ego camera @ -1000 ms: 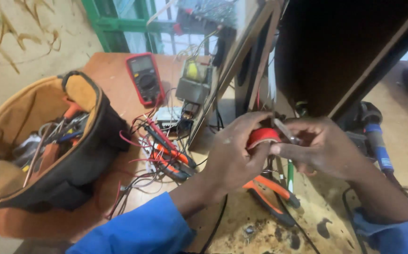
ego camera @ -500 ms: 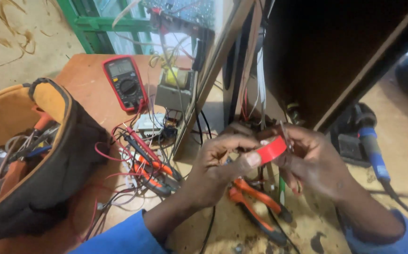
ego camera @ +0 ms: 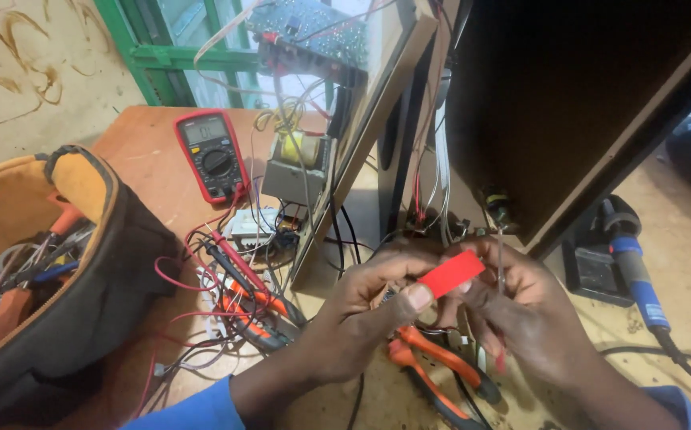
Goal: The person wraps red electrical tape around a wire connection, then uses pliers to crimp the taped joint. They proceed to strip the insulation from another wire and solder it to a component using a soldering iron.
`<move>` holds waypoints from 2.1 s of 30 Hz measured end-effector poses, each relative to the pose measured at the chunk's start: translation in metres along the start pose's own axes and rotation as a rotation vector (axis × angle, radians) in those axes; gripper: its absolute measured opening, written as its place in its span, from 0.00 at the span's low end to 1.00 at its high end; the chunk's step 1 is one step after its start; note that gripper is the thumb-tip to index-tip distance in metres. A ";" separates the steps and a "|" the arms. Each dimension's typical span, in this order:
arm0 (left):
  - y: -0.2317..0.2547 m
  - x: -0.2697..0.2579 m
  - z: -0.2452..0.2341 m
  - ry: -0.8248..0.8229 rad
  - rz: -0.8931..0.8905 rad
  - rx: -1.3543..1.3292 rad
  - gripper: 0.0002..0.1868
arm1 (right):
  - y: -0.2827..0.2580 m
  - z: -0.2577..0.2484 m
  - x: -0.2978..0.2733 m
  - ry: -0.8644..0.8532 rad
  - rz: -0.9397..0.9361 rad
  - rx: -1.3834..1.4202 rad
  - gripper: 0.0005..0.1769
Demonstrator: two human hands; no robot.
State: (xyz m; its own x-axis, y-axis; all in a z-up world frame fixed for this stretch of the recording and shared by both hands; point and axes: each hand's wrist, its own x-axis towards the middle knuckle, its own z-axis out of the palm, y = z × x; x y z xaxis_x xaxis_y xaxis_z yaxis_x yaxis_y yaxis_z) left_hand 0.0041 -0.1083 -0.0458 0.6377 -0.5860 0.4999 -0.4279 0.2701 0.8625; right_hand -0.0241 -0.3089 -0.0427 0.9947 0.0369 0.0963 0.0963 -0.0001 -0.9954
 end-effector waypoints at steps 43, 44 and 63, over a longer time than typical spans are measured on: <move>0.001 -0.017 -0.005 0.005 0.015 0.160 0.20 | 0.018 -0.012 -0.009 -0.154 -0.409 -0.375 0.24; 0.001 -0.016 -0.004 0.021 -0.036 0.156 0.20 | 0.018 -0.011 -0.009 -0.092 -0.526 -0.456 0.22; -0.025 -0.022 0.008 0.230 0.275 0.740 0.09 | 0.014 0.010 -0.016 0.211 -0.699 -0.590 0.07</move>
State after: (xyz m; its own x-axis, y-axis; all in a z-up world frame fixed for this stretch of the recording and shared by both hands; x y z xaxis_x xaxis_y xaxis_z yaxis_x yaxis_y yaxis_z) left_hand -0.0044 -0.1083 -0.0790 0.5290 -0.3797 0.7590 -0.8486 -0.2389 0.4720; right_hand -0.0389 -0.2996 -0.0586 0.6846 0.0379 0.7279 0.6199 -0.5555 -0.5542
